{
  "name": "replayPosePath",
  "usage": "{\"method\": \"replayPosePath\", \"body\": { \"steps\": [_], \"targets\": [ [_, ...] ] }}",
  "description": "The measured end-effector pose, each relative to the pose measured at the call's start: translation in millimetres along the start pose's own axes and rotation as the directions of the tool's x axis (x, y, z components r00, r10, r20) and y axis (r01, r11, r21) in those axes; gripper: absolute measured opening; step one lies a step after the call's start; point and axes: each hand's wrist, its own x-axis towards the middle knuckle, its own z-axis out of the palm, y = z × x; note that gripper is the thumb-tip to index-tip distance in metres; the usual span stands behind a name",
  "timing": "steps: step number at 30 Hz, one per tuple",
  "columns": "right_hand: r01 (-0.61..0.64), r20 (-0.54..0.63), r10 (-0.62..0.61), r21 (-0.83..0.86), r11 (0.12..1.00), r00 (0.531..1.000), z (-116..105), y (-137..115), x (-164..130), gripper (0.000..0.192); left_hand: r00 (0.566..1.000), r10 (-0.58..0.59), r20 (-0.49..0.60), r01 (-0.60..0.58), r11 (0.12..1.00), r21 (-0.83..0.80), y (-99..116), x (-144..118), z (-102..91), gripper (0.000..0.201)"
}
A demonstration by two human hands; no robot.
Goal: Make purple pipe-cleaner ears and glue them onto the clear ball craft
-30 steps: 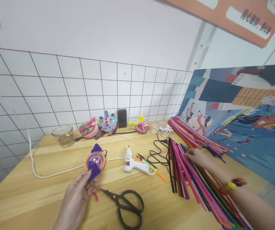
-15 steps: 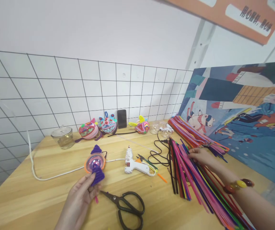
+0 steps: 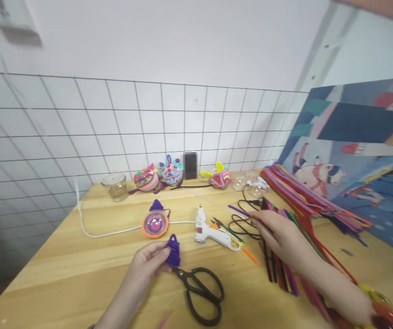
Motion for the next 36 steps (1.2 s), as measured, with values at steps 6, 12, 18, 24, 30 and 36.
{"method": "replayPosePath", "body": {
  "steps": [6,12,18,24,30,36],
  "targets": [
    [0.202,0.052,-0.220,0.235,0.951,0.974,47,-54,13,0.026,0.996,0.027,0.091,-0.033,0.997,0.070,-2,1,-3.5,0.037],
    [0.166,0.121,-0.223,0.361,0.918,0.967,77,-84,14,0.026,0.986,0.047,0.161,-0.064,0.992,0.105,-1,-2,-0.8,0.032],
    [0.095,0.257,-0.231,0.451,0.887,0.938,88,-78,1,0.025,0.980,0.014,0.198,-0.043,0.989,0.141,-3,-4,2.2,0.032],
    [0.075,0.236,-0.205,0.464,0.882,0.950,89,-71,-1,0.022,0.982,0.013,0.190,-0.054,0.975,0.217,0,-6,4.4,0.027],
    [0.145,0.268,-0.304,0.485,0.862,0.914,76,-80,-1,0.026,0.987,-0.016,0.161,-0.026,0.967,0.255,1,-7,3.7,0.026],
    [0.153,0.274,-0.301,0.453,0.878,0.913,78,-81,0,0.021,0.985,-0.017,0.173,-0.033,0.959,0.283,2,-7,2.4,0.026]
  ]
}}
